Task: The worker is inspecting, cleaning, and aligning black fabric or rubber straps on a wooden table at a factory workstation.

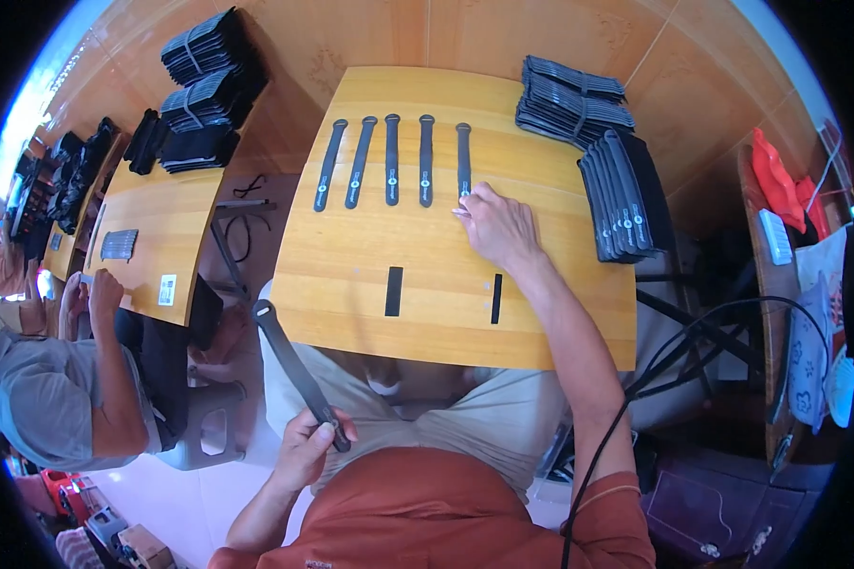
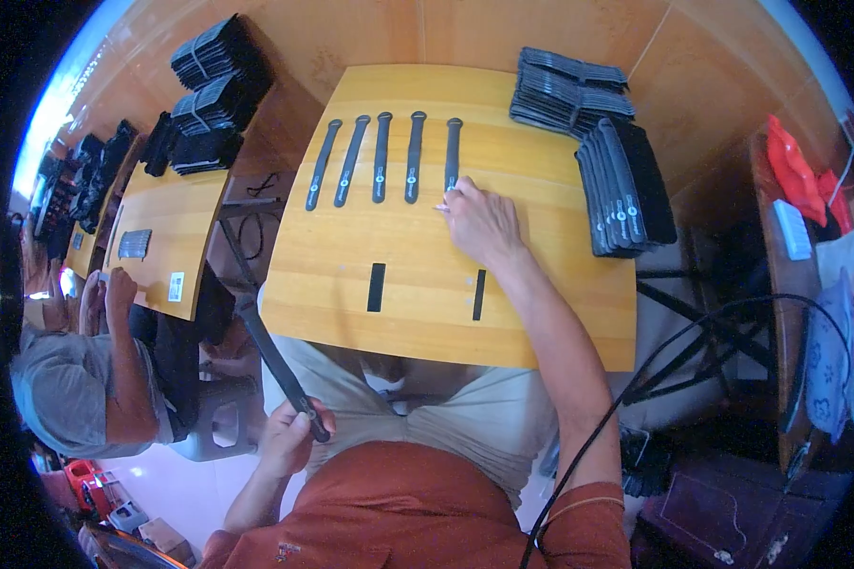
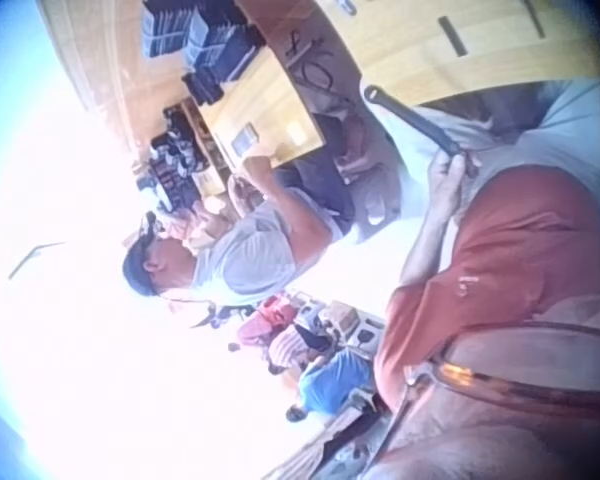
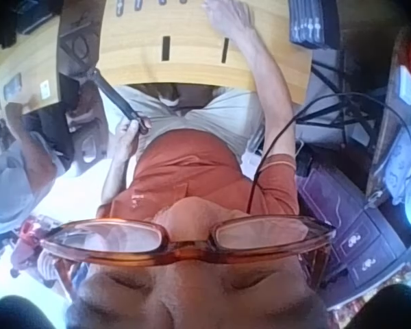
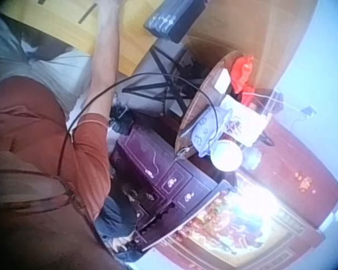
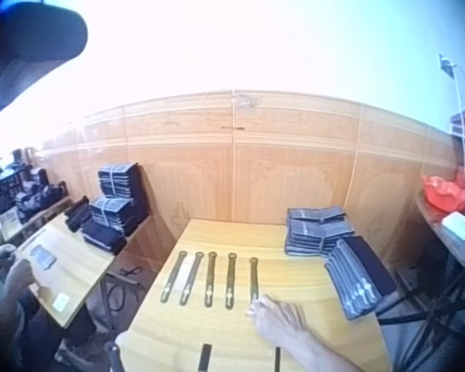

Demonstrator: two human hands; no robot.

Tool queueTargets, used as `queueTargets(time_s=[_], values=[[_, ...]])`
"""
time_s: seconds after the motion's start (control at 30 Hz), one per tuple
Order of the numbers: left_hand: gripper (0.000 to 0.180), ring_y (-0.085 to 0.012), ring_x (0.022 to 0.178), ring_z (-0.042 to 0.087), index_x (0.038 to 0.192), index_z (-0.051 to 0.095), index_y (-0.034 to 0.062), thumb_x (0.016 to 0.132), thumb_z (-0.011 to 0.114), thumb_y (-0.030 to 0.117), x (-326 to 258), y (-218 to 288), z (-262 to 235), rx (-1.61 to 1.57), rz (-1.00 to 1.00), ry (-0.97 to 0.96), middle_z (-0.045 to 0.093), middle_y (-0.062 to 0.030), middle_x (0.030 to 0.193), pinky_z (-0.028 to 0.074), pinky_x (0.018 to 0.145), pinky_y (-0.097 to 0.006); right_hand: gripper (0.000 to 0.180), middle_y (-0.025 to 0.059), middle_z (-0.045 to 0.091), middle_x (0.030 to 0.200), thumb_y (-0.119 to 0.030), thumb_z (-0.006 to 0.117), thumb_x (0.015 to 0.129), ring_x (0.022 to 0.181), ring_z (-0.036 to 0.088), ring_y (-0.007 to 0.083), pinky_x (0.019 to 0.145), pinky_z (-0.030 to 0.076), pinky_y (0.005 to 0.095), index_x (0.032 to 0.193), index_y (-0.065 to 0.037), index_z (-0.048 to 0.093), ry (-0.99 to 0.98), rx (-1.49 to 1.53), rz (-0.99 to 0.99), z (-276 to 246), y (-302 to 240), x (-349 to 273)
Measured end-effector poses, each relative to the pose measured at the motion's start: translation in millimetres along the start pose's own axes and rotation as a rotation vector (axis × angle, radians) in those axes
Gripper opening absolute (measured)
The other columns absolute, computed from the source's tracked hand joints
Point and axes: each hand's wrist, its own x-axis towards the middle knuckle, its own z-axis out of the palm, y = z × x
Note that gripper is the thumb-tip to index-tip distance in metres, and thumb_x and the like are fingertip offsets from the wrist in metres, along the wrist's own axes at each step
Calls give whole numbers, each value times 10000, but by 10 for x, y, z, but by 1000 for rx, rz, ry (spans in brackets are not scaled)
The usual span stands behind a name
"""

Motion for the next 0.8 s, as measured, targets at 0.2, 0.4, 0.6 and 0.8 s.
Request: queueTargets(time_s=[0.2, 0.4, 0.6, 0.8], values=[[360, -181, 942, 631, 1187, 622, 0, 1006, 634, 310, 33, -29, 12, -1, 3, -25, 681, -112, 989, 496, 855, -329, 282, 92, 654, 1098, -308, 653, 955, 885, 691, 360, 797, 555, 477, 1070, -60, 721, -34, 0, 46, 23, 13, 81], [302, -177, 951, 641, 1197, 627, 17, 997, 651, 241, 62, -42, 16, -4, -15, -61, 688, -112, 1011, 509, 858, -331, 315, 99, 640, 1127, -320, 656, 951, 920, 690, 355, 817, 556, 470, 1115, -57, 713, -56, 10, 60, -32, -18, 96], [270, -200, 1008, 663, 1194, 629, 16, 986, 663, 185, 90, -53, 51, -8, -20, -78, 692, -122, 1054, 526, 889, -348, 336, 101, 634, 1141, -334, 651, 953, 934, 689, 351, 827, 557, 466, 1142, -62, 705, -81, 12, 67, -12, -15, 110], [240, -210, 1035, 666, 1180, 633, 17, 971, 674, 128, 144, -75, 117, -38, -22, -90, 682, -125, 1093, 530, 913, -366, 328, 99, 637, 1124, -328, 650, 952, 922, 689, 347, 816, 558, 465, 1143, -67, 705, -55, 44, 51, -13, -2, 79]])
